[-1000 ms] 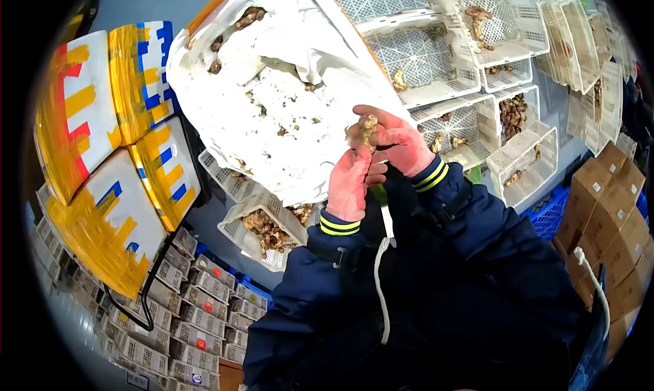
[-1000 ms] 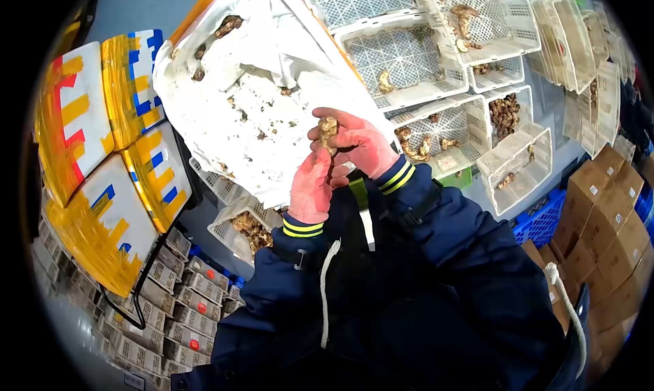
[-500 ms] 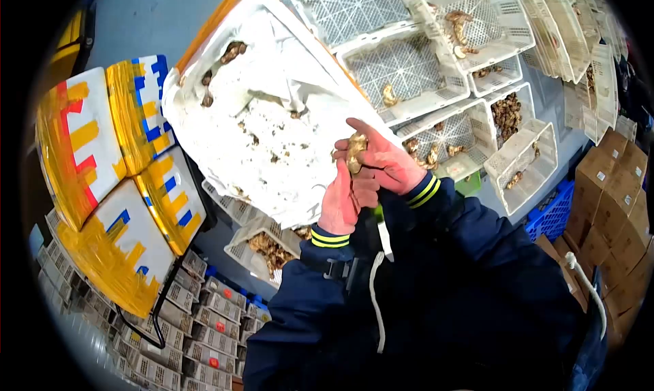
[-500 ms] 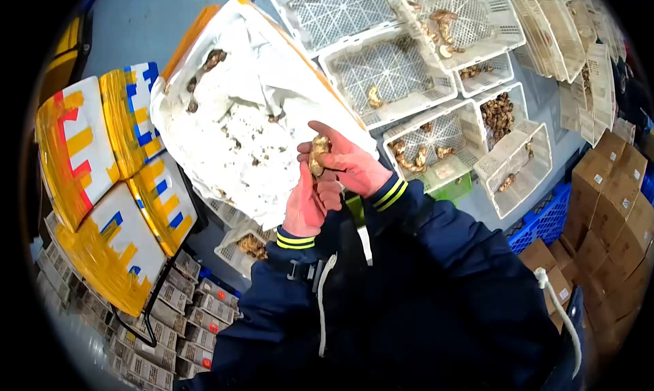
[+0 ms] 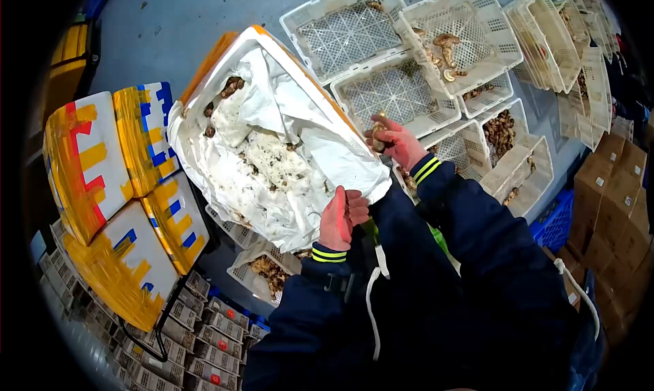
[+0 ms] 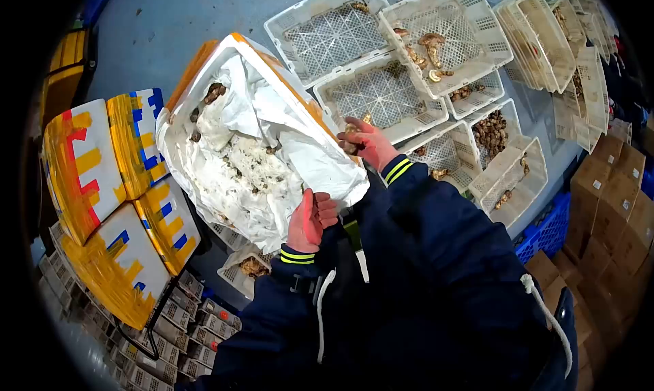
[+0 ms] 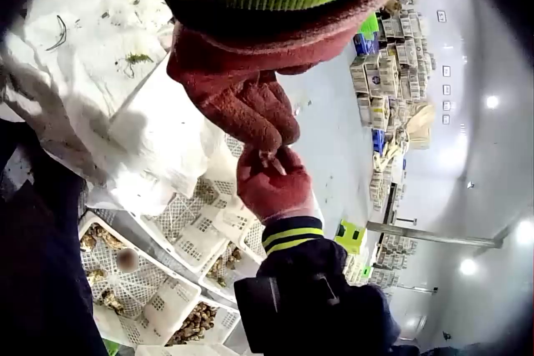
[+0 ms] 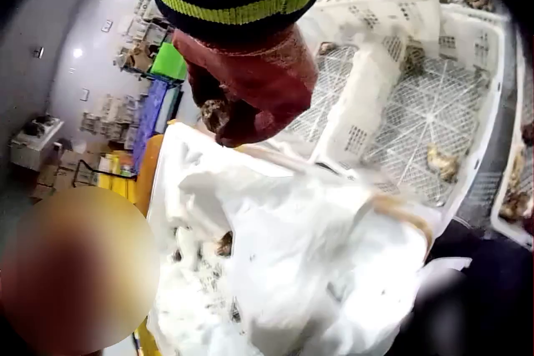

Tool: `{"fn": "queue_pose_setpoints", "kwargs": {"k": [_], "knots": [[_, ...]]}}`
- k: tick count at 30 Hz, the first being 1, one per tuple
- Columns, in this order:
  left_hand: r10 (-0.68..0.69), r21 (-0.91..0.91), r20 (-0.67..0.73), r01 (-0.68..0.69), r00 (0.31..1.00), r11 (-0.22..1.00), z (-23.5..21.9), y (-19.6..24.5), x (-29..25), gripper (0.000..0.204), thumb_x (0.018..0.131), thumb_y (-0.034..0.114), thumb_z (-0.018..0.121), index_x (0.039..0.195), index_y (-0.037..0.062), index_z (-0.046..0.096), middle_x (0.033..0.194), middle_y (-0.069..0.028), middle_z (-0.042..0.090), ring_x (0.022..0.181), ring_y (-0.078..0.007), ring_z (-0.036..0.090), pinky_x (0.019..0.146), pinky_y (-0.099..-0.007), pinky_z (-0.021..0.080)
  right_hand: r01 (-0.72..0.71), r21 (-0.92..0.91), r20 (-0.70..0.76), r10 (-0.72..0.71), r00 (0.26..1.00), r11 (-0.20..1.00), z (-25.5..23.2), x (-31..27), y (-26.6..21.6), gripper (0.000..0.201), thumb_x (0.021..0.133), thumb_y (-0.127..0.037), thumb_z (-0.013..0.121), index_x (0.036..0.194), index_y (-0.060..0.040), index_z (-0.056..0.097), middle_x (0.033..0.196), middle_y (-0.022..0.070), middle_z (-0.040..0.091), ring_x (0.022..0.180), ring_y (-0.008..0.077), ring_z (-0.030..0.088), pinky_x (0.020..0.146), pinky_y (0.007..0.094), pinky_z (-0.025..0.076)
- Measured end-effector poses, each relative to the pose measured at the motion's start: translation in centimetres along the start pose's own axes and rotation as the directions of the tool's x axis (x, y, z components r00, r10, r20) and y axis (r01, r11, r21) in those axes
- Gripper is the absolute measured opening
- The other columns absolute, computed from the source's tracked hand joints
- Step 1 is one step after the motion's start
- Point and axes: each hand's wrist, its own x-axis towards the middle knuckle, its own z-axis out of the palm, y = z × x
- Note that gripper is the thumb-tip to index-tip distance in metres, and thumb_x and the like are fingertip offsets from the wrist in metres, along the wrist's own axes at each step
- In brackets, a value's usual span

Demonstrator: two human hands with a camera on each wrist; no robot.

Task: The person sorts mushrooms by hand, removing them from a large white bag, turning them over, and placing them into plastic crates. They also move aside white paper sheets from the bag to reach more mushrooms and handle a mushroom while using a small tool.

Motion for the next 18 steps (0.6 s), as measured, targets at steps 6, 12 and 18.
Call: {"fn": "queue_pose_setpoints", "kwargs": {"k": [6, 12, 18], "knots": [[-0.01, 0.021, 0.003, 0.01, 1.0, 1.0, 0.4, -0.2, 0.7, 0.051, 0.09, 0.044, 0.047, 0.103, -0.005, 0.05, 0.084, -0.0117, 0.06, 0.07, -0.0165, 0.058, 0.064, -0.028, 0.048, -0.026, -0.223, -0.212, -0.022, 0.977, 0.974, -3.7, 4.2, -1.4, 0.025, 0.08, -0.012, 0.06, 0.104, -0.0083, 0.053, 0.085, 0.0042, 0.059, 0.075, 0.0133, 0.059, 0.064, 0.0265, 0.049], [-0.036, -0.011, 0.054, 0.036, 0.998, 0.999, -0.2, 0.1, 1.2, 0.051, 0.09, 0.044, 0.047, 0.107, -0.004, 0.048, 0.089, -0.0109, 0.057, 0.073, -0.0171, 0.055, 0.069, -0.0289, 0.047, 0.253, -0.135, -0.259, -0.281, 0.924, 0.958, -4.6, 10.3, -4.2, 0.036, 0.081, -0.014, 0.062, 0.113, -0.0087, 0.045, 0.086, 0.0046, 0.057, 0.068, 0.0156, 0.056, 0.058, 0.0246, 0.049], [0.012, -0.181, 0.084, 0.003, 0.996, 0.983, -2.0, -0.2, 1.4, 0.048, 0.093, 0.039, 0.042, 0.112, -0.0051, 0.044, 0.091, -0.0115, 0.058, 0.075, -0.0178, 0.057, 0.069, -0.0291, 0.048, 0.174, -0.137, -0.09, -0.187, 0.978, 0.975, 2.8, 9.1, -5.4, 0.032, 0.089, -0.016, 0.052, 0.119, -0.0041, 0.048, 0.108, 0.0158, 0.06, 0.083, 0.0218, 0.063, 0.068, 0.0279, 0.053]]}}
